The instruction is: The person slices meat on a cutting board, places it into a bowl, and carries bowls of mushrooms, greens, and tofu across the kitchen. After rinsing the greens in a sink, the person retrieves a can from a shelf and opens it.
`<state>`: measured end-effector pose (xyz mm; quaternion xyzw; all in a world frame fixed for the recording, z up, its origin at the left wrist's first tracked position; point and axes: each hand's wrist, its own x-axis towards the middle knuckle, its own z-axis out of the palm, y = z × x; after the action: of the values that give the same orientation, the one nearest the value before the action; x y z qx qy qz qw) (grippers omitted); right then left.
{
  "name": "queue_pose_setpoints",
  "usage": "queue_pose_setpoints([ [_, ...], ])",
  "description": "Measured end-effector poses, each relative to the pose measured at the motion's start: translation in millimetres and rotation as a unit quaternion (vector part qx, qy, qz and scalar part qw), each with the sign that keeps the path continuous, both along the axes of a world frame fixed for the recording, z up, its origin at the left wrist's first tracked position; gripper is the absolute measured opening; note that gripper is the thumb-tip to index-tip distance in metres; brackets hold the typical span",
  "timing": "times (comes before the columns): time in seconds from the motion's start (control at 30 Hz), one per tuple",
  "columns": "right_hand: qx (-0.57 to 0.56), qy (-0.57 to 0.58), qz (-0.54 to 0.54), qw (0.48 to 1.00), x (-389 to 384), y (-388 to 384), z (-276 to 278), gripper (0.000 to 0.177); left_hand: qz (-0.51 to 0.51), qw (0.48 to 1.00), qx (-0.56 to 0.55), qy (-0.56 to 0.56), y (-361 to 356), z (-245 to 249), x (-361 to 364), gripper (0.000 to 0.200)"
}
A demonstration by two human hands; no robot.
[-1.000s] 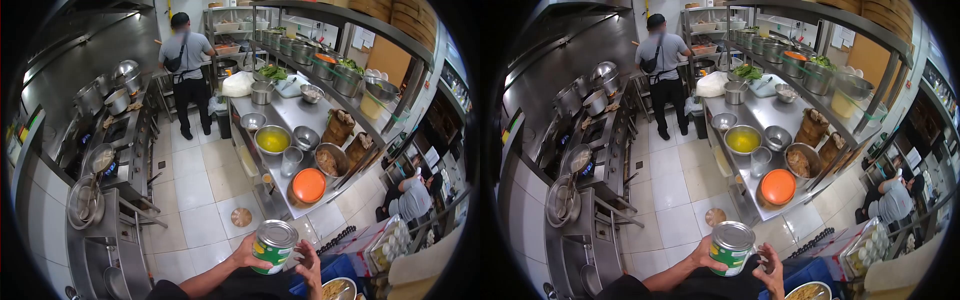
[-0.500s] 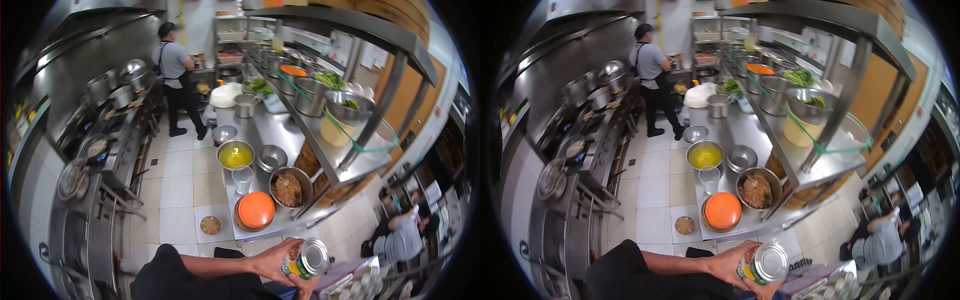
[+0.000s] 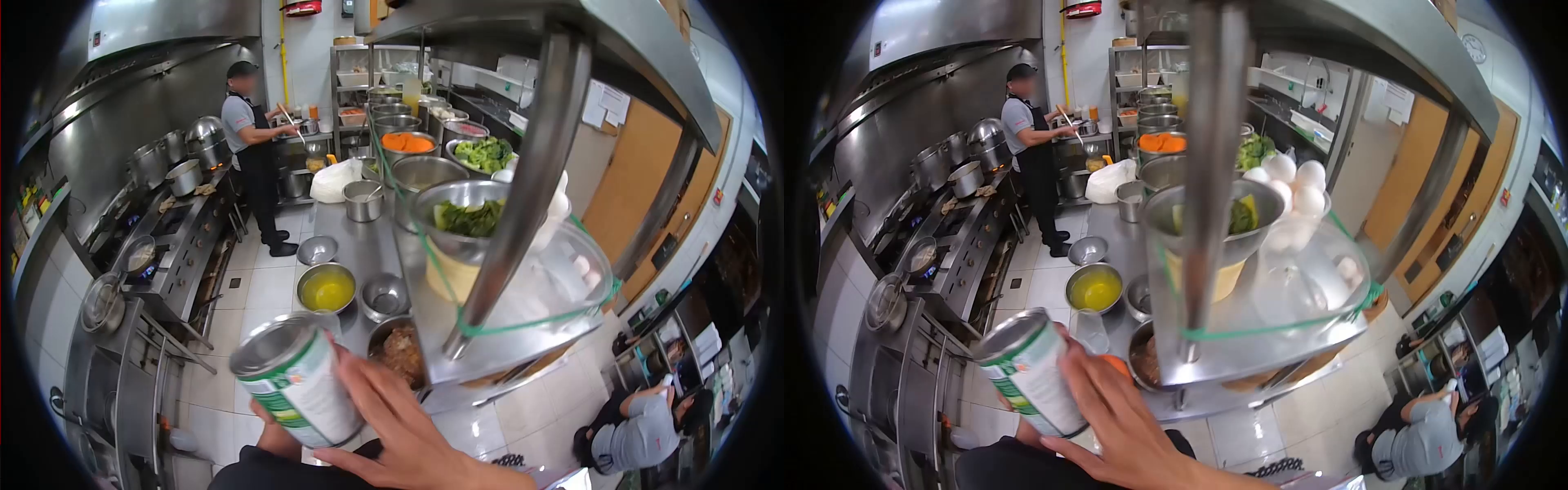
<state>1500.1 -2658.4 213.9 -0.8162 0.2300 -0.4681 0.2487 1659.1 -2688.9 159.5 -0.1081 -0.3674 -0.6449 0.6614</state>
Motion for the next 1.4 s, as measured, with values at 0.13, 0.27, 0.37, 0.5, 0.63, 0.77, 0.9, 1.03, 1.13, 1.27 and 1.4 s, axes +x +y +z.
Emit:
queue_pose_setpoints([
  [0.13, -0.163, -0.018, -0.185, 0.969, -115, 14, 0, 0.036, 0.072, 0.997, 0.010, -0.024, -19, 5, -16, 0.081],
  [0.27, -0.214, -0.173, -0.439, 0.855, -219, -27, -33, 0.021, 0.172, 0.983, 0.002, -0.057, -15, 18, -44, 0.095],
  [0.37, -0.180, -0.252, -0.486, 0.817, -290, -57, -53, 0.017, 0.293, 0.955, 0.032, -0.040, 5, 41, -95, 0.052],
  [0.5, -0.059, -0.248, -0.460, 0.850, -379, -78, -70, 0.013, 0.386, 0.919, 0.000, -0.080, 27, 47, -148, 0.052],
  [0.63, 0.057, -0.294, -0.362, 0.883, -427, -120, -72, 0.011, 0.340, 0.920, -0.114, -0.158, 37, 59, -182, 0.057],
  [0.77, 0.054, -0.302, -0.288, 0.907, -425, -176, -75, 0.011, 0.380, 0.875, -0.147, -0.260, 54, 68, -211, 0.063],
  [0.9, 0.109, -0.344, -0.248, 0.899, -420, -218, -79, 0.011, 0.361, 0.876, -0.066, -0.314, 67, 58, -218, 0.055],
  [1.03, 0.158, -0.337, -0.260, 0.891, -461, -237, -96, 0.013, 0.310, 0.880, -0.101, -0.345, 51, 55, -233, 0.046],
  [1.13, 0.205, -0.354, -0.248, 0.878, -505, -263, -122, 0.016, 0.330, 0.885, -0.060, -0.324, 41, 48, -272, 0.041],
  [1.27, 0.248, -0.302, -0.274, 0.879, -573, -286, -180, 0.012, 0.297, 0.892, -0.026, -0.339, 22, 50, -340, 0.050],
  [1.4, 0.346, -0.168, -0.320, 0.866, -671, -285, -241, 0.013, 0.199, 0.885, -0.055, -0.418, -26, 69, -427, 0.057],
])
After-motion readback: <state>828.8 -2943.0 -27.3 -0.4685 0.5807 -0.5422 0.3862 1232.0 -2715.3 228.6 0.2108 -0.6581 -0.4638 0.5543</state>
